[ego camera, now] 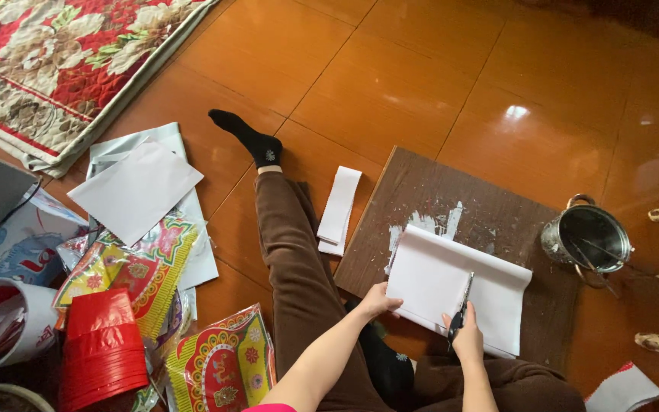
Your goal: Cutting, folding, and attaching paper strips to a decorative animal frame
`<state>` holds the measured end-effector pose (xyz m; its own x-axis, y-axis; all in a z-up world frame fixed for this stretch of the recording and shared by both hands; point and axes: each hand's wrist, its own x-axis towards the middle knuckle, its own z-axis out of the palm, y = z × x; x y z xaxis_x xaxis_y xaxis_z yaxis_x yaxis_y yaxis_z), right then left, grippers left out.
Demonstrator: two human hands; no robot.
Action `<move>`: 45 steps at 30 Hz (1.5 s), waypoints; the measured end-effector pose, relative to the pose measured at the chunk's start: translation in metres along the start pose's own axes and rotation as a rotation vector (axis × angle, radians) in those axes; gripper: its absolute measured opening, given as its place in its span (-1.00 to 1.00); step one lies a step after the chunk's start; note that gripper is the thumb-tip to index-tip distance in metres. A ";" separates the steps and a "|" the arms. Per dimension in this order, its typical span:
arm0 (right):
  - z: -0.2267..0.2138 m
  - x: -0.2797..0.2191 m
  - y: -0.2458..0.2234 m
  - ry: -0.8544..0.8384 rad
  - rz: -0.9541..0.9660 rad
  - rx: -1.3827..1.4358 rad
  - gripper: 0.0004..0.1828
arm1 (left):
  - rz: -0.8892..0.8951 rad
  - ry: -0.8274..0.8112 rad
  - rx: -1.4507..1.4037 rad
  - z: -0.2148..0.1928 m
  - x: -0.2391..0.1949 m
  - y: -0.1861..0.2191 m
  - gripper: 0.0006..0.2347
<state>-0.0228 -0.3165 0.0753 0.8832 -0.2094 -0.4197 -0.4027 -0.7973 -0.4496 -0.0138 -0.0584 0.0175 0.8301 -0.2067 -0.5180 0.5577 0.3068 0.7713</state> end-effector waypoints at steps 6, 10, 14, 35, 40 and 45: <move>0.001 -0.002 0.004 0.028 -0.022 0.022 0.05 | -0.072 0.009 -0.081 0.000 -0.003 0.008 -0.63; -0.004 -0.004 -0.003 -0.004 -0.011 0.042 0.06 | -0.082 0.030 -0.078 0.002 -0.001 0.002 -0.60; 0.001 0.000 0.004 0.003 0.002 0.033 0.07 | 0.006 -0.016 -0.054 0.002 -0.002 -0.004 -0.55; -0.005 -0.014 -0.011 -0.020 0.036 0.091 -0.02 | 0.134 0.105 0.187 0.008 0.001 -0.024 -0.67; 0.002 0.004 0.008 -0.019 0.062 0.074 0.00 | 0.217 0.205 0.391 0.016 -0.002 -0.017 -0.65; -0.006 -0.012 -0.005 0.070 -0.062 0.060 0.00 | 0.167 0.091 0.103 0.000 0.009 -0.022 -0.76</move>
<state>-0.0302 -0.3135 0.0876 0.9206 -0.2012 -0.3346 -0.3586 -0.7749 -0.5205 -0.0184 -0.0674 -0.0043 0.9103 -0.0747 -0.4073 0.4130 0.2324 0.8805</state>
